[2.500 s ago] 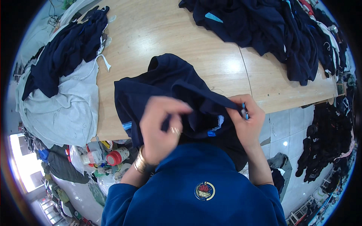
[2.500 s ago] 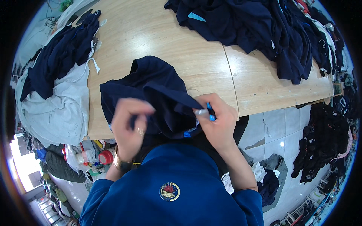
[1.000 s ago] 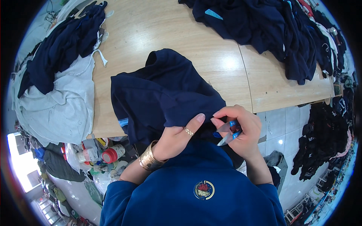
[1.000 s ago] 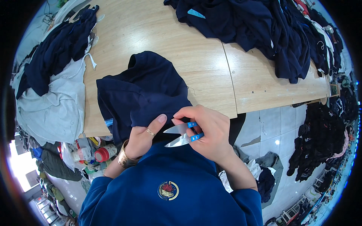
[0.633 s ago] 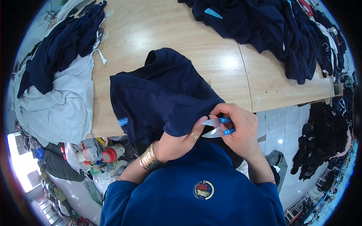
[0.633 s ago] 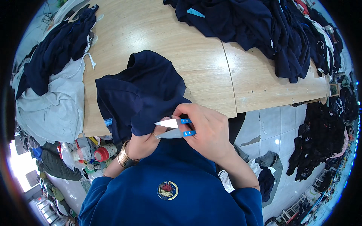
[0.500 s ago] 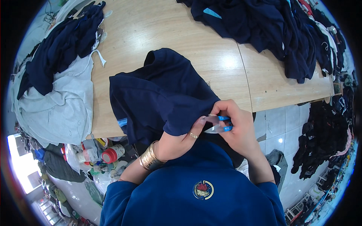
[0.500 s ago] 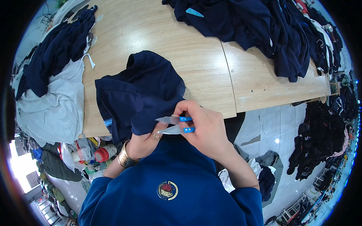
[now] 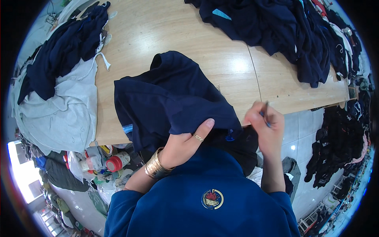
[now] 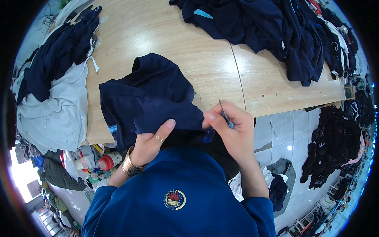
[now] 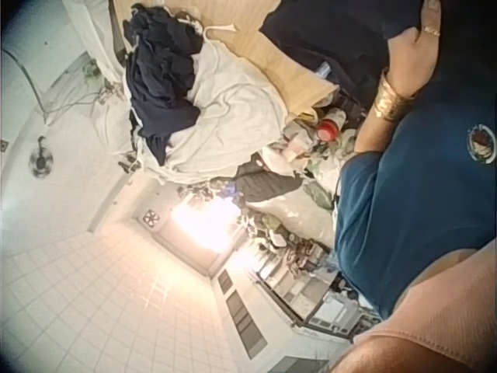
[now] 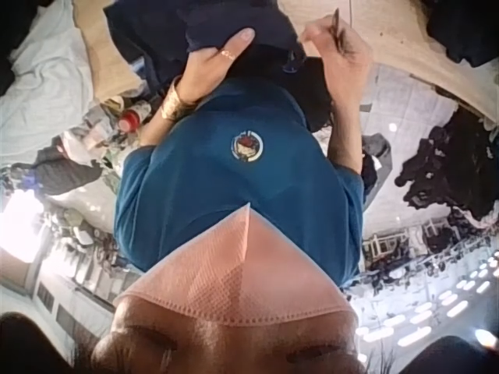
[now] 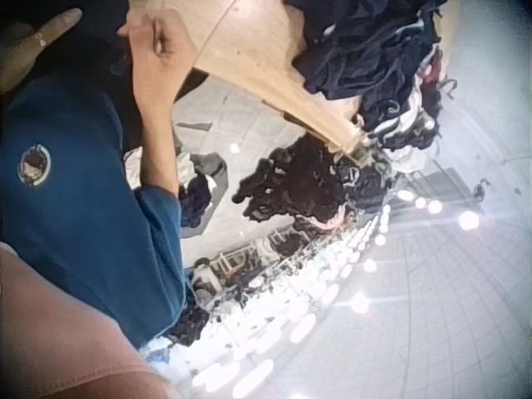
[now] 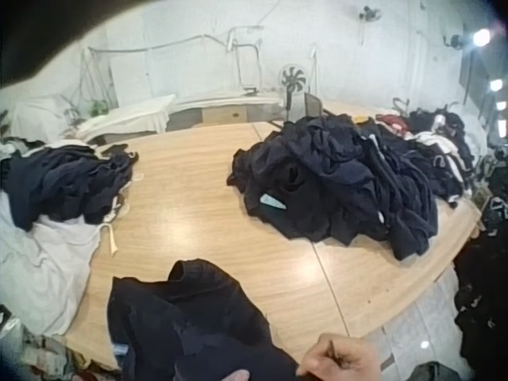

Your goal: Trimming loose threads from blue garments using thread snips.

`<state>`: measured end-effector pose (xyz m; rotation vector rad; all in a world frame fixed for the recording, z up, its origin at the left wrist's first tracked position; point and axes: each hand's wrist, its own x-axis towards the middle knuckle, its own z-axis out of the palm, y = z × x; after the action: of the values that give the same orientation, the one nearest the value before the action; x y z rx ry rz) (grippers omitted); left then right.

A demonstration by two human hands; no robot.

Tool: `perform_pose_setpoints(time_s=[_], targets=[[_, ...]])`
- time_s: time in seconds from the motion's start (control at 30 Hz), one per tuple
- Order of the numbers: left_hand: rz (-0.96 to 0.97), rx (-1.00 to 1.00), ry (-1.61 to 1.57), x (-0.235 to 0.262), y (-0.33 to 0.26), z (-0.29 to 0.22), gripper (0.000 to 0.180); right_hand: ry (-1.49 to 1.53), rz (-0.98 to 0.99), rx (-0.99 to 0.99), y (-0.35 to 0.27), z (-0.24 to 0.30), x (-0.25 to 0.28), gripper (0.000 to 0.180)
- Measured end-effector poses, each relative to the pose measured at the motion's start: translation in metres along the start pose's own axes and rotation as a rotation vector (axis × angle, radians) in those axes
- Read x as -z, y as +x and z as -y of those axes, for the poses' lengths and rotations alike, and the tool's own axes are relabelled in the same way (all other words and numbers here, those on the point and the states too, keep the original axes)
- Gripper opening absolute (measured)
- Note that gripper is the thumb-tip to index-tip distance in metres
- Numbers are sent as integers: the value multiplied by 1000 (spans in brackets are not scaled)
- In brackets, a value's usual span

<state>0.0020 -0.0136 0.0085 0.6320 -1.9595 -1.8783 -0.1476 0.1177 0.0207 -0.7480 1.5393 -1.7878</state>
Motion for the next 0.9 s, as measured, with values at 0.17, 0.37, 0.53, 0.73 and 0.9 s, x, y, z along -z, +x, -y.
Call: perform_pose_setpoints(time_s=[0.17,0.37,0.53,0.73,0.9], targets=[[-87,67,-132,-3,4,6,22,-347,6,-128,2,-10,-15,16],[-203,111,-148,0,12,10,18,-405,81,-102,-5,-9,-18,19],[-134,132,-249,-8,14,5,19,-331,66,-99,-6,-12,-20,15],[-135,86,-261,-1,14,16,23,-271,100,-138,-7,-10,-22,15],[-174,198,-429,-6,13,9,27,-254,87,-128,-6,-10,-21,14]])
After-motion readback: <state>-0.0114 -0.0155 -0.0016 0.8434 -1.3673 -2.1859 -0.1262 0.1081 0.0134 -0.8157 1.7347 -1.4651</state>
